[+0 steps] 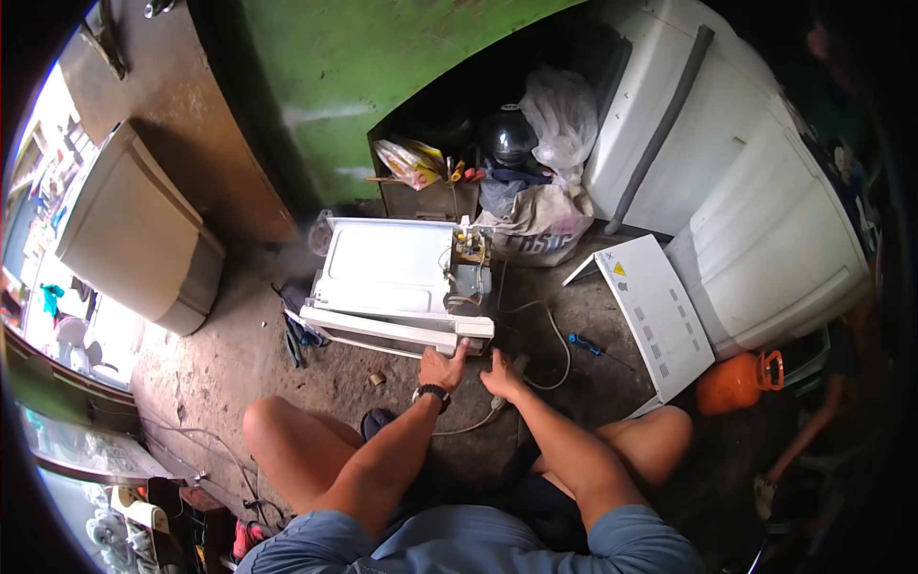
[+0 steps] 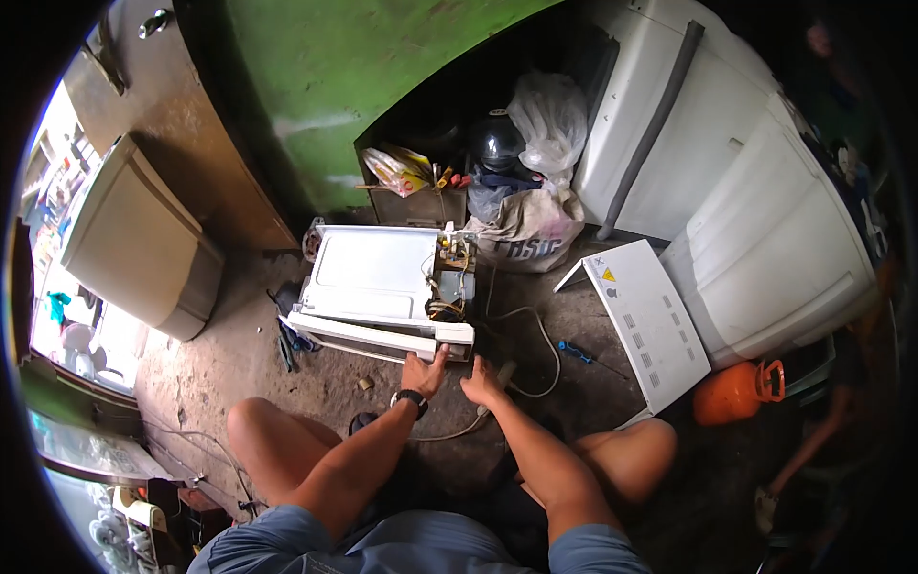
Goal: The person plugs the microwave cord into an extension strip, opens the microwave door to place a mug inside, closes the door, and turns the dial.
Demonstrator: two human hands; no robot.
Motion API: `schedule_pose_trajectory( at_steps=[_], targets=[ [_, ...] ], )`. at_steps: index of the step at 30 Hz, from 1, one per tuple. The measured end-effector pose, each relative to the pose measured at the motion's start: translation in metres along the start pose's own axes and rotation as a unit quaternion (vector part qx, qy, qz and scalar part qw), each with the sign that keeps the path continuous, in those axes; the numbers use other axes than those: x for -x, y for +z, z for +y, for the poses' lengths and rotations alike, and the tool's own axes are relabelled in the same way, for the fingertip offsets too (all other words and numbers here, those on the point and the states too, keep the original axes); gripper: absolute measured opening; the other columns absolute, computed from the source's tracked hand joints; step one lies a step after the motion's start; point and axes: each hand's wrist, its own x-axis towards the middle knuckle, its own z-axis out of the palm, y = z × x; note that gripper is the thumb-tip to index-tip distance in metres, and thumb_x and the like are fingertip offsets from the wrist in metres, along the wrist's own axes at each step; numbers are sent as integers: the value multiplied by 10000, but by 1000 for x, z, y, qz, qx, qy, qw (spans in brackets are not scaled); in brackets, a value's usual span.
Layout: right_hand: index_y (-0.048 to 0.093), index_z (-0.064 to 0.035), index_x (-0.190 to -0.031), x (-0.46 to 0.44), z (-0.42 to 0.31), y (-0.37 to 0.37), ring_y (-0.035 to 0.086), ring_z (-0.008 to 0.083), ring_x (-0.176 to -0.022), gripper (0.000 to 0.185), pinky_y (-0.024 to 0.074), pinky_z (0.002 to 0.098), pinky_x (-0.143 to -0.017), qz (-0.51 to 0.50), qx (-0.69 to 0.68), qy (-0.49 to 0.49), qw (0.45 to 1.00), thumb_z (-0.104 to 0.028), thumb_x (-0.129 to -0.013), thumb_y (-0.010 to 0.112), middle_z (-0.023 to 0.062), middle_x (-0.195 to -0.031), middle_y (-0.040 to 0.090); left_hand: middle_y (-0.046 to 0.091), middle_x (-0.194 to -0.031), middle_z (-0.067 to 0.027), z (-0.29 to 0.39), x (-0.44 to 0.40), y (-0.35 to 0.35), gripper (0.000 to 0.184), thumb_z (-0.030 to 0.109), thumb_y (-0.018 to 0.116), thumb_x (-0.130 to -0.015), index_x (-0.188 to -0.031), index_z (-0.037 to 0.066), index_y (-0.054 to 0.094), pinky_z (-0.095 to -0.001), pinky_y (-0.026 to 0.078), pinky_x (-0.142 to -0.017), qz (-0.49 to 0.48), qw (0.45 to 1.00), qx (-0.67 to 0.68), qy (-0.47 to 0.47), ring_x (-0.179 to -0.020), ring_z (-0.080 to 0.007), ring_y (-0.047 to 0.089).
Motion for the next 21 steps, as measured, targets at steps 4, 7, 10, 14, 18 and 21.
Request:
schedule_pose_trajectory(
  at_steps=[4,7,10,14,18,21],
  targets=[
    [282,72,-1442,-9,3,3,393,430,-1344,812,353,430,-1116,-15,-31,-9,999,-319,-836,655,332,-1442,364,624,-1142,-304,-43,27,-17,834,583,711,-771,-1186,-123,555,-439,472,-964,-39,989,133,53,-1133,-405,595],
    [364,53,-1415,-6,8,-1,468,377,-1302,761,394,415,-1075,-69,35,9,997,-351,-845,664,273,-1407,461,647,-1161,-255,-76,37,-30,756,547,725,-773,-1215,-51,587,-410,476,-975,-116,992,17,41,-1157,-358,601],
    [438,16,-1387,-2,15,-1,518,357,-1262,684,428,418,-1042,-136,117,2,984,-358,-857,657,235,-1377,513,659,-1170,-220,-82,44,-76,729,560,710,-783,-1238,0,604,-392,479,-975,-264,963,-25,54,-1144,-341,612],
    [522,-34,-1340,20,11,32,494,363,-1279,587,422,425,-1058,-280,241,-62,927,-363,-868,639,227,-1354,523,678,-1154,-189,-87,43,-126,738,628,669,-781,-1224,39,645,-384,496,-932,-407,893,-180,69,-1104,-325,637],
    [484,-80,-1401,30,25,97,462,364,-1310,670,397,401,-1090,-388,304,-154,856,-374,-824,652,219,-1418,454,696,-1115,-169,-106,43,-141,769,713,599,-773,-1119,33,700,-411,497,-902,-371,873,-294,115,-1066,-326,650],
    [456,-57,-1419,28,57,155,438,356,-1336,710,374,400,-1109,-428,291,-148,843,-380,-818,653,219,-1455,423,700,-1093,-168,-75,43,-167,753,725,596,-758,-1050,44,726,-424,502,-889,-398,831,-376,102,-1048,-315,661]
  ],
)
